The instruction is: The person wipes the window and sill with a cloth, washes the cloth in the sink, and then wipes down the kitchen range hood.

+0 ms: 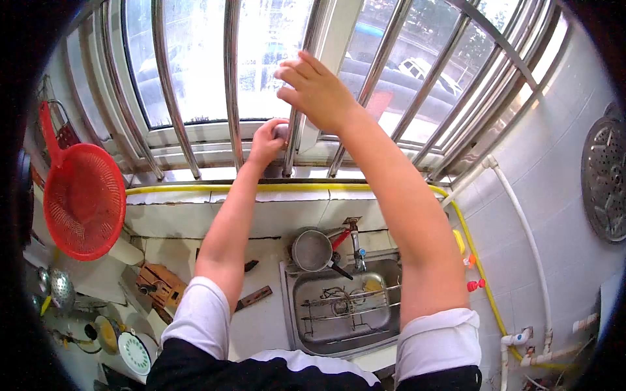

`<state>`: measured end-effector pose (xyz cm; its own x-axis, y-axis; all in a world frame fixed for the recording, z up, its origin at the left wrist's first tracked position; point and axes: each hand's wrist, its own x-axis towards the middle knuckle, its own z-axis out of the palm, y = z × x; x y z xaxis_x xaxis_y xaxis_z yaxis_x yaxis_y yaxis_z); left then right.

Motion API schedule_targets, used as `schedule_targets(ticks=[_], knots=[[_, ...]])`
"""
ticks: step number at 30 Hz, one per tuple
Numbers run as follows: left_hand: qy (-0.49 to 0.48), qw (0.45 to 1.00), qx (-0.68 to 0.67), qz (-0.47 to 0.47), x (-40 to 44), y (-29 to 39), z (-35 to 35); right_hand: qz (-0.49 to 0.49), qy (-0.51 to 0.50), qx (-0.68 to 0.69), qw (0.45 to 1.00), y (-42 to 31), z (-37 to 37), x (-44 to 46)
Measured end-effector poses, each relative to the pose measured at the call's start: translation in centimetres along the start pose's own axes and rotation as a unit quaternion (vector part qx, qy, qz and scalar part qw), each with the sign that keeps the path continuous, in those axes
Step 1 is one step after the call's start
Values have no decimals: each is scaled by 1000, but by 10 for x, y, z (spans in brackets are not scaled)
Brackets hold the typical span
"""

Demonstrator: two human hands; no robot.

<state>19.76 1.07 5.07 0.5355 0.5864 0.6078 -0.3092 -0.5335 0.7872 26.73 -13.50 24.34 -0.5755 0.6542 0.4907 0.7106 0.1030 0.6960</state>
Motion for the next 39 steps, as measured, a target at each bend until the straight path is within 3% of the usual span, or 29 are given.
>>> schedule_targets(ticks=[1, 3, 4, 5, 7, 8, 9, 11, 12, 15, 17, 18, 21, 23, 28, 30, 34, 39], knots=[[-2, 1000, -1, 2, -6, -7, 1, -17, 32, 41, 999, 0, -2, -5], [114, 988, -96, -43, -27, -19, 7, -32, 31, 64, 997, -10, -6, -37], [118, 968, -196, -100, -40, -3, 6, -18, -78, 70, 994, -16, -7, -53], [122, 967, -199, -99, -50, 14, 10, -4, -187, 75, 980, -18, -7, -63], [125, 970, -178, -111, -61, 38, 16, -16, -168, 22, 985, -19, -4, -69], [108, 992, -42, -57, -57, 26, 17, -24, -147, -30, 988, -19, -1, -70], [110, 991, -43, -56, -51, 31, 16, -26, -146, -31, 988, -17, 2, -67], [62, 980, 191, 8, -38, 40, 16, 3, -242, -7, 970, -13, 12, -57], [4, 979, 200, -30, -31, 39, 15, 3, -240, -7, 971, -15, 15, -51], [-45, 982, 172, -56, -24, 33, 16, -32, -233, -76, 969, -18, 33, -32], [-29, 984, 167, -51, -25, 32, 15, 107, -198, 82, 971, -19, 58, -30], [-35, 985, 163, -47, -26, 30, 14, 96, -63, 106, 988, -20, 59, -30], [-54, 986, 148, -44, -24, 31, 12, 115, -125, 114, 979, -20, 58, -28], [-98, 988, 114, -40, -21, 35, 9, 118, -123, 112, 979, -21, 53, -26], [-105, 989, 99, -38, -21, 23, 11, 124, -154, 72, 978, -28, 58, -31], [-112, 989, 97, -6, -19, 23, 8, 9, -133, -103, 986, -28, 58, -38], [-125, 986, 102, -37, -36, 28, -5, 12, -155, -102, 983, -29, 50, -43], [-89, 951, 285, 87, -70, 20, -12, -12, -175, 18, 984, -11, 34, -60]])
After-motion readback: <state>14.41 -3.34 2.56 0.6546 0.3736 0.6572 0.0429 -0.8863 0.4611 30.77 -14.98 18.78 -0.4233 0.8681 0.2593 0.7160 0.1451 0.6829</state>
